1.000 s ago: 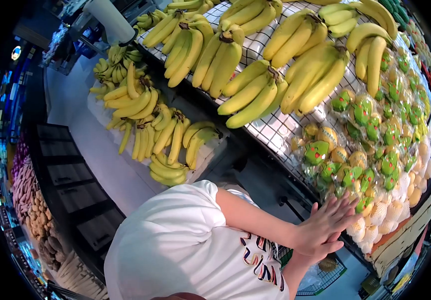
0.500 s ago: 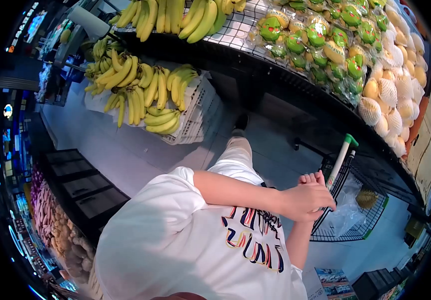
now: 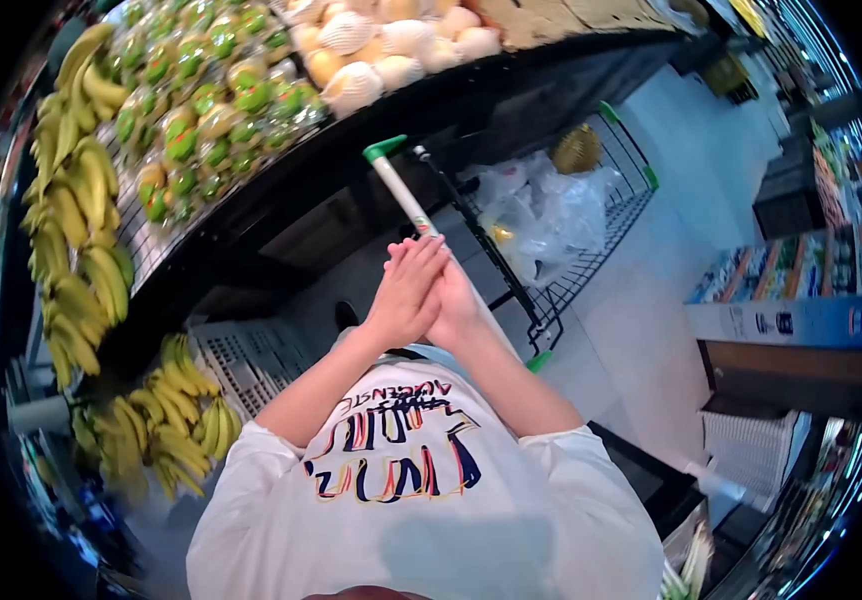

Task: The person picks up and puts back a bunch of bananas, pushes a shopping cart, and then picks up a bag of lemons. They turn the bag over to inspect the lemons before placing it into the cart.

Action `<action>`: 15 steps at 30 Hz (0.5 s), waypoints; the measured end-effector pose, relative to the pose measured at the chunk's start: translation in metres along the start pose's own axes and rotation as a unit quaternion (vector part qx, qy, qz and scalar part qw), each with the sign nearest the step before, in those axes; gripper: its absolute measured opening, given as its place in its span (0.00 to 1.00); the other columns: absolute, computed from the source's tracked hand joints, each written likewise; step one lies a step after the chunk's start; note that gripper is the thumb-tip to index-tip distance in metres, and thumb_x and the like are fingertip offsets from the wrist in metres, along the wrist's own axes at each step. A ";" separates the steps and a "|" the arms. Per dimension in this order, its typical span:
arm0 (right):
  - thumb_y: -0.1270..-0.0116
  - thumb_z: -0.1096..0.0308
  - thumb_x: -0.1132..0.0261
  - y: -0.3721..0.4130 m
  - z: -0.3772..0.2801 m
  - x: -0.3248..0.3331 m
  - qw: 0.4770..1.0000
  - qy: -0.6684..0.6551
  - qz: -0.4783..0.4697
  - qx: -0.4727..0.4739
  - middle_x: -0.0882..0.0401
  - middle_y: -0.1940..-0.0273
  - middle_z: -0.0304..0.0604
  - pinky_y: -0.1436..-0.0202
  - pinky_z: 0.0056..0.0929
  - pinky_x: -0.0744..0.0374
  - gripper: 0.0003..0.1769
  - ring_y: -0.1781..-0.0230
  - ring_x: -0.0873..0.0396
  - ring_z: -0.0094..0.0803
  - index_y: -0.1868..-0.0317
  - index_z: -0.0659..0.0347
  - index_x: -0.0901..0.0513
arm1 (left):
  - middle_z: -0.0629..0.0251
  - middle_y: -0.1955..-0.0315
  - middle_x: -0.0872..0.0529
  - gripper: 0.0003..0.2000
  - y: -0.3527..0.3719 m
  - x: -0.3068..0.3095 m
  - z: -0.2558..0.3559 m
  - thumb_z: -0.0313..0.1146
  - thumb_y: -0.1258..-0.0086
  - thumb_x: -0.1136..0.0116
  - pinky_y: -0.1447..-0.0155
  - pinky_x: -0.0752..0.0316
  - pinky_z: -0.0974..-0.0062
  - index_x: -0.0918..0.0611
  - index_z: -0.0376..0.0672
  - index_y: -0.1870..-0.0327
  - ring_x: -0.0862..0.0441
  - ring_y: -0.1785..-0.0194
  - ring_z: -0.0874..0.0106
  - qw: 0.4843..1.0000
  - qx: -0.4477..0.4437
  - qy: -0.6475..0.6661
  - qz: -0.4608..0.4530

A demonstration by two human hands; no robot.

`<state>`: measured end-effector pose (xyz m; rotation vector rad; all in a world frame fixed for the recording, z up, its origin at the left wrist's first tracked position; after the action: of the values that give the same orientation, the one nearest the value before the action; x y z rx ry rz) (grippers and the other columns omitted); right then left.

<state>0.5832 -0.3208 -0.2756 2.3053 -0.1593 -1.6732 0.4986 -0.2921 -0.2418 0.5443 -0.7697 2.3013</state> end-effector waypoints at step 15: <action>0.31 0.67 0.35 0.091 -0.121 0.055 0.566 0.681 0.263 0.384 0.16 0.56 0.45 0.48 0.39 0.20 0.14 0.55 0.17 0.44 0.47 0.60 0.21 | 0.57 0.41 0.20 0.19 -0.037 -0.037 -0.002 0.23 0.38 0.41 0.22 0.47 0.44 0.20 0.41 0.44 0.31 0.28 0.52 0.984 -0.044 -0.133 -0.106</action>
<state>0.7224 -0.4015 -0.2648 2.8550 -1.1762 0.8853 0.5501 -0.2846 -0.2497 0.8627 -0.8897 2.0128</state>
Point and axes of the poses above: each hand's wrist, its own y-axis away from the middle knuckle, its own x-axis out of the back of the hand, z = x × y, the point moved 4 cm from there along -y, towards the middle knuckle
